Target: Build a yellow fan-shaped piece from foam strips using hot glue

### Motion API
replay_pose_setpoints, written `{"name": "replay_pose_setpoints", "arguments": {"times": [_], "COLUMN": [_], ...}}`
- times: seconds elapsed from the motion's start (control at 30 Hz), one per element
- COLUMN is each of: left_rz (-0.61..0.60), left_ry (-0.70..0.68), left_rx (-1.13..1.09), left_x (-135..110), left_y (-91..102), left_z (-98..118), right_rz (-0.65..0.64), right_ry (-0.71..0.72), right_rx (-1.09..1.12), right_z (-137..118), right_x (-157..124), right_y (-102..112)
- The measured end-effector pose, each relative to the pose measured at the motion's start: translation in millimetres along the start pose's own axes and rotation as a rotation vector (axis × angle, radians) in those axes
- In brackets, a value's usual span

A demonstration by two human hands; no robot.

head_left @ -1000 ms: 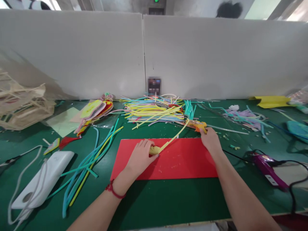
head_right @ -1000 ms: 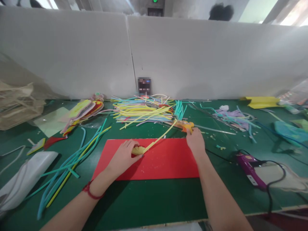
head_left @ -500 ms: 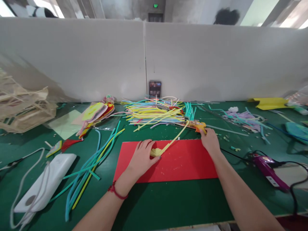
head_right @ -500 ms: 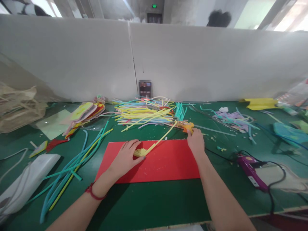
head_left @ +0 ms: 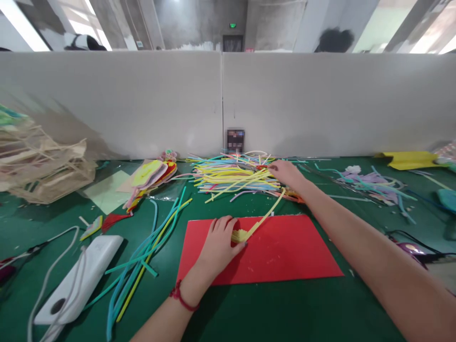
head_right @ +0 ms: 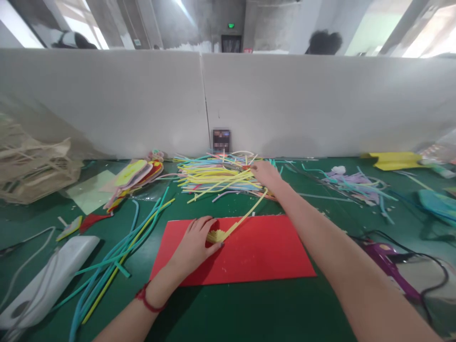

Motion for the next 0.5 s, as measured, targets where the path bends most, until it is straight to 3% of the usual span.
{"name": "replay_pose_setpoints", "arguments": {"times": [0.07,0.23,0.37,0.5], "left_rz": [0.006,-0.019,-0.036,-0.047], "left_ry": [0.000,0.014,0.020,0.028], "left_rx": [-0.011,-0.015,-0.014,-0.002], "left_x": [-0.4,-0.6,-0.6,-0.8], "left_y": [0.5,-0.9,-1.5,-2.7], "left_z": [-0.4,-0.5,1.2,1.1], "right_rz": [-0.166,-0.277,-0.352,-0.308], "right_ry": [0.018,-0.009,0.000,-0.018], "right_rx": [-0.078,-0.132,-0.103,-0.090], "right_z": [-17.7,-20.3,-7.7,0.8], "right_x": [24.3,55.7,61.0,58.1], "right_y": [-29.0,-66.4,-73.0,-67.4]}}
Point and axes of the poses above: each hand's wrist, its own x-axis towards the middle knuckle, its own y-axis out of the back of the hand, z = x × y, the point moved 8 cm from there along x, towards the middle knuckle, and after that the axes turned 11 degrees about z, right-handed, at the moved point
